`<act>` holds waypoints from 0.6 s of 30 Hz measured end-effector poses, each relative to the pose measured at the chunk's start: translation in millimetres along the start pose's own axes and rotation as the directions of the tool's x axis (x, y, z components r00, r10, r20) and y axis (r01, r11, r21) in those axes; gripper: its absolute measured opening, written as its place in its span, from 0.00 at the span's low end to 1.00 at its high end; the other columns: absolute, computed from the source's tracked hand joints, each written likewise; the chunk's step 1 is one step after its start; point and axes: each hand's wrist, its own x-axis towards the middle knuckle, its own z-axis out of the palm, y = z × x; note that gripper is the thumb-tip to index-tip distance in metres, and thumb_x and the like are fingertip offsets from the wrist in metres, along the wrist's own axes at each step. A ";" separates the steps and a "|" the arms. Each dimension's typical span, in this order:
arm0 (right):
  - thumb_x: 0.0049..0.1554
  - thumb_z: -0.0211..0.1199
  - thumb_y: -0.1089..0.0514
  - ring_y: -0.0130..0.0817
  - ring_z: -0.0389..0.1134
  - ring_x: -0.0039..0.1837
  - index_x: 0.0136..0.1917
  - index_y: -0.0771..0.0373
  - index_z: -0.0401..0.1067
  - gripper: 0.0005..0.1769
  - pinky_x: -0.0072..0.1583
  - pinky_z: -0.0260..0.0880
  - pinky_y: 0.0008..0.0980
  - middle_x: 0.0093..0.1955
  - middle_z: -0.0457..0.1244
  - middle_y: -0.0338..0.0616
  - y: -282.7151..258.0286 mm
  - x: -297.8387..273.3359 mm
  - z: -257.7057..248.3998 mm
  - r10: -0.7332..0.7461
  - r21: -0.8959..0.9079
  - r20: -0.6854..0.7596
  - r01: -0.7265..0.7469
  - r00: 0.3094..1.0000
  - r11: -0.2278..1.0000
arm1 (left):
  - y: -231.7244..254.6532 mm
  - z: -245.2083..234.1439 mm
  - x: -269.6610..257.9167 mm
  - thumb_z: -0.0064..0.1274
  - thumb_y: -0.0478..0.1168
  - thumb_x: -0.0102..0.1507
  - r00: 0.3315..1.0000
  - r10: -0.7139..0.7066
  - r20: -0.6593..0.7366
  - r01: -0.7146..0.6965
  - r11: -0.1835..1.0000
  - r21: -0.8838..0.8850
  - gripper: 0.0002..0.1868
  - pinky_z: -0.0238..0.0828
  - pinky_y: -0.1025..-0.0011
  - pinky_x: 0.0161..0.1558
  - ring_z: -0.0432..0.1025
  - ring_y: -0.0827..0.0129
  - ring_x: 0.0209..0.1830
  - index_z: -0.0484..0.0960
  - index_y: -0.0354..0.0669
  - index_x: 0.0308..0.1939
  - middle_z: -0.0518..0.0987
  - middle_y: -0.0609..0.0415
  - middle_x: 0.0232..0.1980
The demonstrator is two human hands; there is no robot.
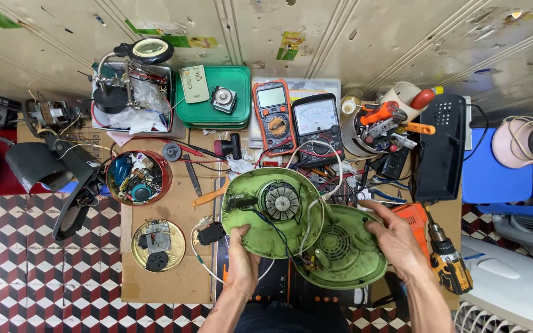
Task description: Disassembling and inspecting the motor housing of a green electric fan on a repair workbench.
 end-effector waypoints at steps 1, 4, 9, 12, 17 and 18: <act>0.58 0.53 0.69 0.33 0.71 0.47 0.70 0.57 0.70 0.28 0.48 0.76 0.31 0.53 0.71 0.48 -8.2 1.6 -1.1 -0.003 -0.002 0.001 0.003 1.000 1.000 | 1.6 6.4 -5.6 0.44 0.51 0.63 1.000 0.003 0.001 -0.003 1.000 -0.003 0.26 0.63 0.60 0.66 0.71 0.64 0.62 0.73 0.39 0.60 0.78 0.52 0.61; 0.59 0.51 0.69 0.31 0.71 0.49 0.65 0.60 0.77 0.24 0.51 0.73 0.28 0.54 0.72 0.45 -27.8 6.1 -6.0 0.034 -0.106 0.034 -0.030 0.999 0.994 | -0.6 16.5 -13.7 0.45 0.49 0.61 1.000 0.000 -0.017 -0.001 0.998 -0.061 0.26 0.63 0.60 0.66 0.72 0.64 0.63 0.72 0.42 0.60 0.78 0.53 0.63; 0.59 0.53 0.68 0.29 0.70 0.48 0.62 0.64 0.79 0.21 0.53 0.71 0.28 0.52 0.72 0.46 -37.3 12.7 -9.8 0.032 -0.113 0.015 -0.030 0.999 0.993 | -2.3 21.8 -18.8 0.47 0.48 0.60 0.995 -0.005 0.097 0.014 0.996 -0.088 0.27 0.64 0.55 0.66 0.72 0.59 0.62 0.73 0.38 0.60 0.78 0.49 0.62; 0.59 0.53 0.67 0.31 0.70 0.46 0.62 0.63 0.79 0.21 0.52 0.72 0.29 0.50 0.72 0.48 -26.8 19.7 -12.7 0.049 -0.119 0.014 -0.047 0.999 0.992 | -2.9 18.8 -15.1 0.47 0.48 0.61 0.991 -0.023 0.131 0.028 0.999 -0.039 0.27 0.64 0.56 0.66 0.73 0.61 0.61 0.73 0.37 0.59 0.79 0.50 0.61; 0.61 0.54 0.65 0.31 0.68 0.44 0.63 0.62 0.79 0.20 0.50 0.72 0.30 0.50 0.72 0.48 -4.5 31.4 -15.9 0.069 -0.172 0.010 -0.066 0.998 0.983 | -10.1 1.5 3.3 0.49 0.45 0.62 0.988 -0.001 0.157 -0.004 0.999 0.033 0.24 0.64 0.57 0.66 0.73 0.60 0.60 0.75 0.34 0.57 0.80 0.49 0.59; 0.61 0.53 0.65 0.30 0.69 0.44 0.62 0.61 0.79 0.20 0.50 0.72 0.30 0.49 0.72 0.48 -0.1 31.5 -15.1 0.063 -0.210 0.007 -0.060 0.998 0.976 | -8.4 -0.1 2.4 0.48 0.44 0.62 0.985 0.007 0.175 -0.023 0.996 0.086 0.23 0.64 0.56 0.65 0.73 0.60 0.59 0.76 0.33 0.56 0.80 0.49 0.58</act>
